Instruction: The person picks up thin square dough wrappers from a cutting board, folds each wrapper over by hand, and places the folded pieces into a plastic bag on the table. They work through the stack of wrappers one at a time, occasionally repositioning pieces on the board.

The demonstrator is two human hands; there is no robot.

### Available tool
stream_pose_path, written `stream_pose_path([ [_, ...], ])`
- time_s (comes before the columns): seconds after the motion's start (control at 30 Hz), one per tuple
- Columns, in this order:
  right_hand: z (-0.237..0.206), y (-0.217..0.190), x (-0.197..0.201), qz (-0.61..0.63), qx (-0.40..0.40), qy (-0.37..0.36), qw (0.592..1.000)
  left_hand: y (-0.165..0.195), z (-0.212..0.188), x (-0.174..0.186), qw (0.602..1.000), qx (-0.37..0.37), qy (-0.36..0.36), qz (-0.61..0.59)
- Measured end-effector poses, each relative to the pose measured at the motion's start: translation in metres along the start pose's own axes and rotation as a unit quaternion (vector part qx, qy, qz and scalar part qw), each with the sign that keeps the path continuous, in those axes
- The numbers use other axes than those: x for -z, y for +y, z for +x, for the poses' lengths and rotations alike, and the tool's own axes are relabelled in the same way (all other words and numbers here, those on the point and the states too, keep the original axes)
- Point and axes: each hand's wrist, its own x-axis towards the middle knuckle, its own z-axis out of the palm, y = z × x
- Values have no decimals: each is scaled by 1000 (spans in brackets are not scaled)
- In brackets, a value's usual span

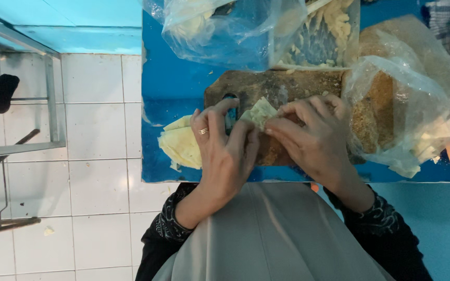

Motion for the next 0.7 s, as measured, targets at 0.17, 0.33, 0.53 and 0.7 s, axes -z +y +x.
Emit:
stream_pose_path([
  [0.17,6,11,2,47,-27,-55,997,-2,1,4,999,-32,-28,17],
  [0.33,9,13,2,126,-80,-66,987,-5,4,5,998,-48,-47,16],
  [0.53,4,7,2,104,-48,4,993,-4,7,0,996,-51,-60,36],
  [0.7,-2,6,2,22,-34,-12,999,-1,8,-1,999,-23,-25,4],
])
